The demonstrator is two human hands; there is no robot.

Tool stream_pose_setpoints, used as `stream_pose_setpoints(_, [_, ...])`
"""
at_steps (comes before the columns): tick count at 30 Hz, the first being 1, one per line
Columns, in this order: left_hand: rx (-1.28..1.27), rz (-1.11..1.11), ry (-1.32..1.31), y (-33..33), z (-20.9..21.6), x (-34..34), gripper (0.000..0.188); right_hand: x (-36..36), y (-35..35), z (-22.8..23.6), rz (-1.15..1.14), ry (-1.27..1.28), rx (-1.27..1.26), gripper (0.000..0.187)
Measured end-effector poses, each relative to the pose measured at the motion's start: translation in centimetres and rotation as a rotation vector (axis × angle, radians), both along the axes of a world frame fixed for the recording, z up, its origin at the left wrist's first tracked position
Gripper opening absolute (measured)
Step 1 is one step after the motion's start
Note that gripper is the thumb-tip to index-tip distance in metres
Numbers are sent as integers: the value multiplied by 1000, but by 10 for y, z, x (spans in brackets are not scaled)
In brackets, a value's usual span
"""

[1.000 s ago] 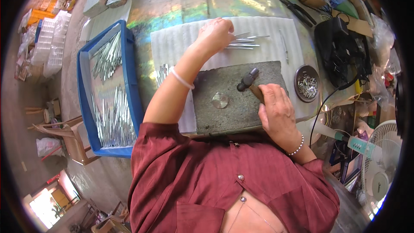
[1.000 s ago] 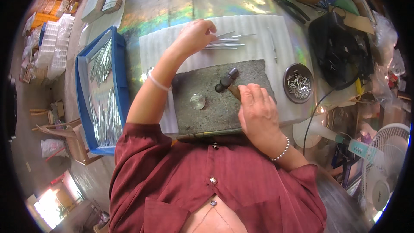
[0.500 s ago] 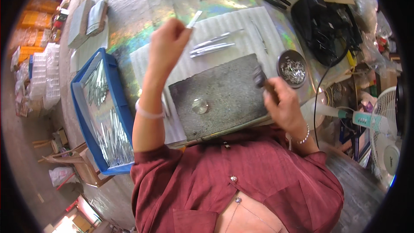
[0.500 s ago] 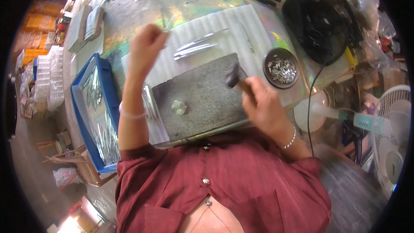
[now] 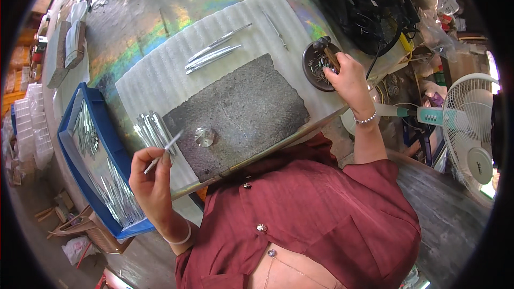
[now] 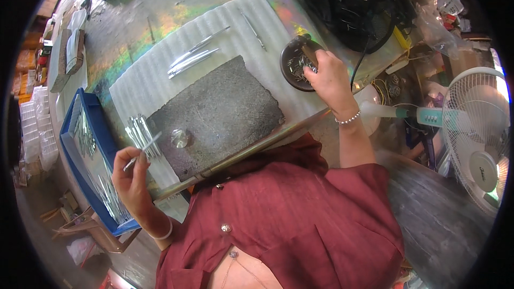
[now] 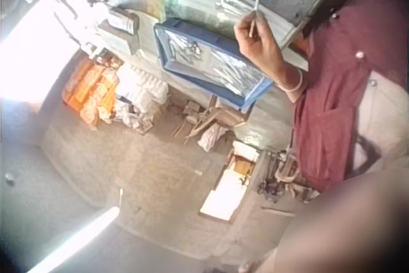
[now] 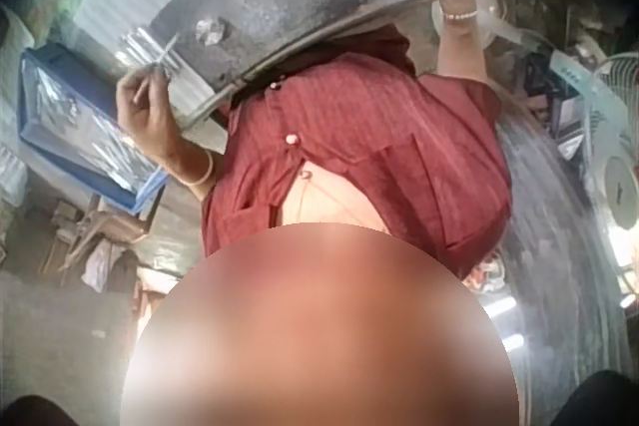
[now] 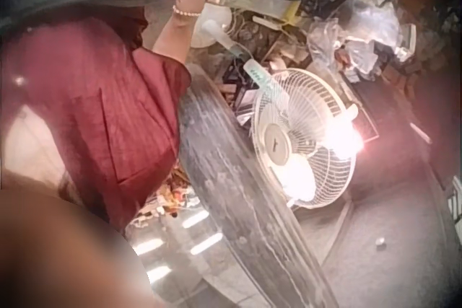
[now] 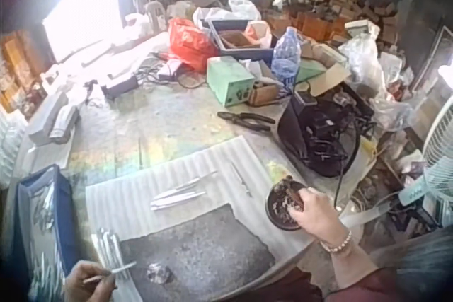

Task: Hammering and inspecting small metal strips on a workbench.

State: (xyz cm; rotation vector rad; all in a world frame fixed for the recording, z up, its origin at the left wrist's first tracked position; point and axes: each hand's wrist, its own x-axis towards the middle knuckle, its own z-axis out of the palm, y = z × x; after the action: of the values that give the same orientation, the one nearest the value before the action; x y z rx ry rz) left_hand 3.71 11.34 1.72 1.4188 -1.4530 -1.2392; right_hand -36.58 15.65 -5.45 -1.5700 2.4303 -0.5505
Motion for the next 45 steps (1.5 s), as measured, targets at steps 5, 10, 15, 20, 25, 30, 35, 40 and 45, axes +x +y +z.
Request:
stream_pose_setpoints(5, [-46,-65,-158,16,-1,-2,12,-6,-8,-6,-18,27,54,23])
stream_pose_setpoints(10, [-181,-140,-248,14,2,-13,10,-12,-11,-1,6,-79,61,21])
stream_pose_setpoints(15, [-180,-196,-313,4,-10,-16,9,-25,-4,0,-76,-369,13,19])
stream_pose_setpoints(20, [-169,-239,-284,2,-34,-7,10,-21,-2,13,-181,-850,-45,11])
stream_pose_setpoints(25, [-172,-173,-209,5,-41,-3,11,-2,0,30,-142,-958,-113,18])
stream_pose_setpoints(30, [44,-67,176,18,-25,-15,13,45,-4,60,-1,-1128,-106,16])
stream_pose_setpoints(35, [162,-159,477,22,-18,-31,15,76,-15,64,91,-1236,-76,14])
stream_pose_setpoints(40, [193,-170,559,29,-22,-25,16,44,-21,46,15,-1091,-205,9])
stream_pose_setpoints(45, [221,-154,566,34,-28,-23,16,14,-20,21,-71,-1047,-148,7])
